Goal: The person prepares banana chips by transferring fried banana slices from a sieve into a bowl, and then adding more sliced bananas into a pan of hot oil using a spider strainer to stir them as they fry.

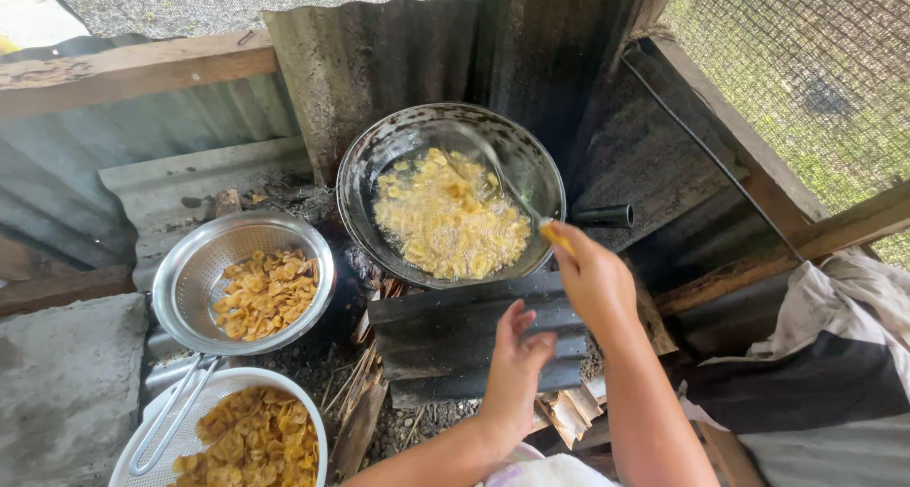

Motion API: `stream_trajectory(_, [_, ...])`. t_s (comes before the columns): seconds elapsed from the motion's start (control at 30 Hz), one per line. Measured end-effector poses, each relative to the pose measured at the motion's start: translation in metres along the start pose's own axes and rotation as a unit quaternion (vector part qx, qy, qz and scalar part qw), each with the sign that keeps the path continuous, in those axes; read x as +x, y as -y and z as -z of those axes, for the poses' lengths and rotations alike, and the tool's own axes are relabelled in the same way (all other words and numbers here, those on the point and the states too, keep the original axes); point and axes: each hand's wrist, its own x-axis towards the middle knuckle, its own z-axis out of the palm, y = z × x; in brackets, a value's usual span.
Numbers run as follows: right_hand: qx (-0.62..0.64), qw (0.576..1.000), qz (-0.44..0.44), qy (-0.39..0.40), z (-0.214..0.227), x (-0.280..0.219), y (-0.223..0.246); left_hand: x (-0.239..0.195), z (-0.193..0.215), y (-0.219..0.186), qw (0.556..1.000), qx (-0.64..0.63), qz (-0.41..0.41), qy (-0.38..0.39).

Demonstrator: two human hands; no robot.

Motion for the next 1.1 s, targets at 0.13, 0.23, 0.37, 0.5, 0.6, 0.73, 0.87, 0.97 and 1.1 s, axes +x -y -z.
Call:
stream_trajectory(0.13, [-0.012,0.998,0.053,-0.035,-0.031,0.034,0.013,0.015,0.002,-0.003,0.998,-0.06,0.015,0.025])
stream_trajectory(0.23, [-0.085,0.991,0.08,0.066,-0.045,0.028,0.032,0.022,0.001,-0.015,0.995,-0.095,0.038,0.022])
stream_trajectory(0.37, [-0.155,0.981,0.044,0.106,0.008,-0.02,0.044,0.017,0.006,-0.027,0.988,-0.136,0.059,0.032])
stream_trajectory(0.5, [-0.136,0.985,0.082,0.073,0.042,-0.06,0.045,0.002,0.004,-0.017,0.985,-0.122,0.111,0.047])
stream_trajectory(0.6, [-0.164,0.98,0.081,0.08,0.018,-0.04,0.045,-0.004,-0.003,-0.004,0.979,-0.144,0.12,0.084])
stream_trajectory(0.73, [-0.171,0.977,0.058,0.11,0.033,-0.05,0.037,-0.012,-0.004,-0.01,0.971,-0.163,0.164,0.057])
stream_trajectory(0.87, [-0.166,0.982,0.055,0.074,0.059,-0.084,0.027,-0.013,-0.007,-0.015,0.973,-0.153,0.157,0.068])
stream_trajectory(0.97, [-0.16,0.977,0.129,0.062,0.044,-0.074,0.024,-0.012,-0.011,-0.008,0.97,-0.185,0.115,0.106])
stream_trajectory(1.1, [-0.17,0.977,0.111,0.06,0.065,-0.069,0.024,-0.025,-0.012,-0.013,0.975,-0.141,0.127,0.116])
